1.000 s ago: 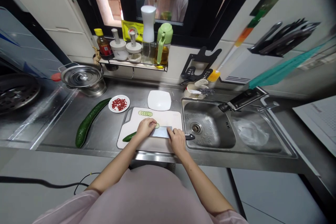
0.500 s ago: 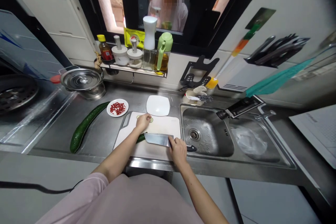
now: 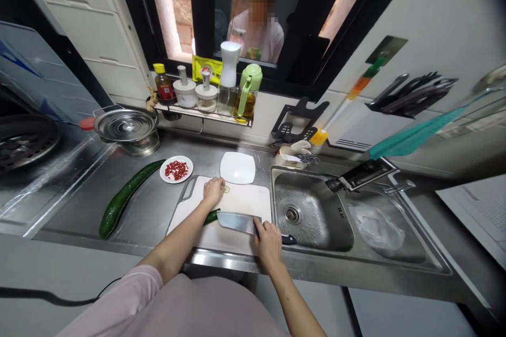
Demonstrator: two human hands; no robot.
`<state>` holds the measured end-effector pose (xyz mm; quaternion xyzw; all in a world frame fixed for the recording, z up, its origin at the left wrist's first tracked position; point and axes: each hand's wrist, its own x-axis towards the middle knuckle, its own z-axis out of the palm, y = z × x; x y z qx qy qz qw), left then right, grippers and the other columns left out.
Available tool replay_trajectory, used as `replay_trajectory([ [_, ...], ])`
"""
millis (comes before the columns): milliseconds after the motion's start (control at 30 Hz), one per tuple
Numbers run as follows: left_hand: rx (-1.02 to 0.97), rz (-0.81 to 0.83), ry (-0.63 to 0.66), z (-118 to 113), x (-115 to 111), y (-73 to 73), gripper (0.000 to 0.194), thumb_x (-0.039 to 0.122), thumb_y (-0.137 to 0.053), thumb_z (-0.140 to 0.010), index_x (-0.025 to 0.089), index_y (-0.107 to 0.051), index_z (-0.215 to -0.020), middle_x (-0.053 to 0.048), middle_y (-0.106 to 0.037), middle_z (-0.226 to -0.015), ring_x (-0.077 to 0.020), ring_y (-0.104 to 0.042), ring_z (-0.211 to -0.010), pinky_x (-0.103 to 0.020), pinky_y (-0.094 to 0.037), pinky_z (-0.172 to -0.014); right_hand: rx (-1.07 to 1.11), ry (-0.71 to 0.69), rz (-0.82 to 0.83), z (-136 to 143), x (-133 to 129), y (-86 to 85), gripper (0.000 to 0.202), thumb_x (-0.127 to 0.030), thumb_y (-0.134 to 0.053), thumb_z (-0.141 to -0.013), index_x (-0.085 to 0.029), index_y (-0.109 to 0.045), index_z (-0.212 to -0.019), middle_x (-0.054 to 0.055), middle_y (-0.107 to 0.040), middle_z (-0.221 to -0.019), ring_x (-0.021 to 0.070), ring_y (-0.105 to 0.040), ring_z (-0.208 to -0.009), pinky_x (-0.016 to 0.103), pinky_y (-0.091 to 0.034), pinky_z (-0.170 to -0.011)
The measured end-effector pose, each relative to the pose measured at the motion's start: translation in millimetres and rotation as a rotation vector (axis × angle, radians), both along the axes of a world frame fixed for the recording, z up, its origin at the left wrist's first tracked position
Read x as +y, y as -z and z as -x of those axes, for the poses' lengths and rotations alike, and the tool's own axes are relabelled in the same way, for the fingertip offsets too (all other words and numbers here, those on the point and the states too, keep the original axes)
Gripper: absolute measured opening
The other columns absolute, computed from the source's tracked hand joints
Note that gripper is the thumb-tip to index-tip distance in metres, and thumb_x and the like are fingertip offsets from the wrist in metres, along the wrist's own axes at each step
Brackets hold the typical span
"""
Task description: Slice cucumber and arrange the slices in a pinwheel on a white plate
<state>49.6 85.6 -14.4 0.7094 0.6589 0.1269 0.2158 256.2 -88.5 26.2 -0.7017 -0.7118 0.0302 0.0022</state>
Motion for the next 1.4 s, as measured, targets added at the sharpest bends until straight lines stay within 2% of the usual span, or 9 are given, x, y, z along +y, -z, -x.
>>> replay_trajectory([
  [333, 0.011, 0.015, -0.012, 1, 0, -1.7, 0.019, 0.029, -0.054, -0.084, 0.023, -0.072, -0.087, -0.008, -0.066, -0.103, -0.0249, -0.059, -0.1, -0.038, -0.038, -0.089, 0.01, 0.002, 0.024, 3, 1, -1.2, 0.044, -0.015, -0.057, -0.083, -0.023, -0.058, -0.127, 0.007, -0.06, -0.095, 0.021, -0.05, -0.091, 0.031, -0.03, -0.082],
  [500, -0.166, -0.02, -0.173, 11, -5, -5.2, 0.019, 0.031, -0.056, -0.083, 0.025, -0.072, -0.092, -0.004, -0.068, -0.101, -0.0209, -0.061, -0.094, -0.033, -0.042, -0.085, 0.032, 0.004, 0.015, 3, 1, -1.6, 0.045, -0.015, -0.056, -0.083, -0.024, -0.059, -0.127, 0.007, -0.061, -0.094, 0.0207, -0.051, -0.091, 0.031, -0.031, -0.083],
  [667, -0.397, -0.174, -0.373, 25, -34, -5.0, 0.024, 0.03, -0.052, -0.085, 0.021, -0.071, -0.097, -0.005, -0.068, -0.092, -0.0161, -0.061, -0.077, -0.028, -0.046, -0.075, 0.066, 0.019, 0.021, 5, 4, -0.9, 0.046, -0.014, -0.055, -0.081, -0.023, -0.06, -0.126, 0.007, -0.062, -0.095, 0.0203, -0.052, -0.091, 0.03, -0.032, -0.084],
  [767, -0.448, -0.262, -0.405, 31, -60, -3.0, 0.028, 0.031, -0.05, -0.087, 0.02, -0.069, -0.104, -0.004, -0.067, -0.089, -0.0144, -0.058, -0.068, -0.028, -0.047, -0.071, 0.124, 0.049, 0.021, 7, 5, 1.5, 0.046, -0.013, -0.054, -0.081, -0.023, -0.061, -0.125, 0.006, -0.063, -0.094, 0.0196, -0.053, -0.091, 0.028, -0.033, -0.084],
  [867, -0.419, -0.347, -0.312, 38, -85, 0.1, 0.028, 0.03, -0.047, -0.089, 0.021, -0.067, -0.106, -0.004, -0.067, -0.09, -0.0155, -0.06, -0.074, -0.03, -0.048, -0.077, 0.219, 0.103, 0.015, 9, 8, 5.7, 0.043, -0.014, -0.051, -0.082, -0.022, -0.062, -0.124, 0.006, -0.066, -0.094, 0.0191, -0.055, -0.091, 0.027, -0.036, -0.083],
  [1067, -0.223, -0.376, 0.042, 50, -114, 2.9, 0.027, 0.03, -0.046, -0.093, 0.023, -0.069, -0.104, -0.006, -0.067, -0.101, -0.0187, -0.059, -0.097, -0.033, -0.045, -0.091, 0.473, 0.193, 0.026, 16, 16, 6.2, 0.035, -0.024, -0.04, -0.091, -0.02, -0.064, -0.116, 0.005, -0.068, -0.109, 0.0176, -0.059, -0.098, 0.024, -0.039, -0.085],
  [1167, -0.164, -0.325, 0.104, 51, -119, 3.8, 0.028, 0.031, -0.046, -0.093, 0.025, -0.071, -0.104, -0.006, -0.067, -0.104, -0.0183, -0.059, -0.099, -0.033, -0.045, -0.092, 0.503, 0.196, 0.071, 24, 20, 0.6, 0.037, -0.031, -0.034, -0.096, -0.019, -0.063, -0.115, 0.006, -0.068, -0.11, 0.018, -0.061, -0.097, 0.023, -0.039, -0.081],
  [1300, -0.138, -0.293, 0.155, 50, -120, 8.3, 0.027, 0.032, -0.049, -0.093, 0.026, -0.071, -0.106, -0.006, -0.066, -0.108, -0.0184, -0.059, -0.103, -0.033, -0.046, -0.095, 0.428, 0.179, 0.189, 37, 25, -6.8, 0.036, -0.035, -0.034, -0.097, -0.017, -0.064, -0.105, 0.007, -0.071, -0.091, 0.0185, -0.063, -0.084, 0.023, -0.036, -0.068],
  [1400, -0.127, -0.299, 0.194, 51, -120, 11.8, 0.027, 0.032, -0.05, -0.092, 0.027, -0.072, -0.107, -0.006, -0.066, -0.111, -0.0178, -0.058, -0.104, -0.031, -0.046, -0.096, 0.366, 0.149, 0.263, 46, 26, -11.7, 0.034, -0.034, -0.035, -0.097, -0.015, -0.063, -0.102, 0.008, -0.071, -0.089, 0.0184, -0.063, -0.084, 0.023, -0.034, -0.068],
])
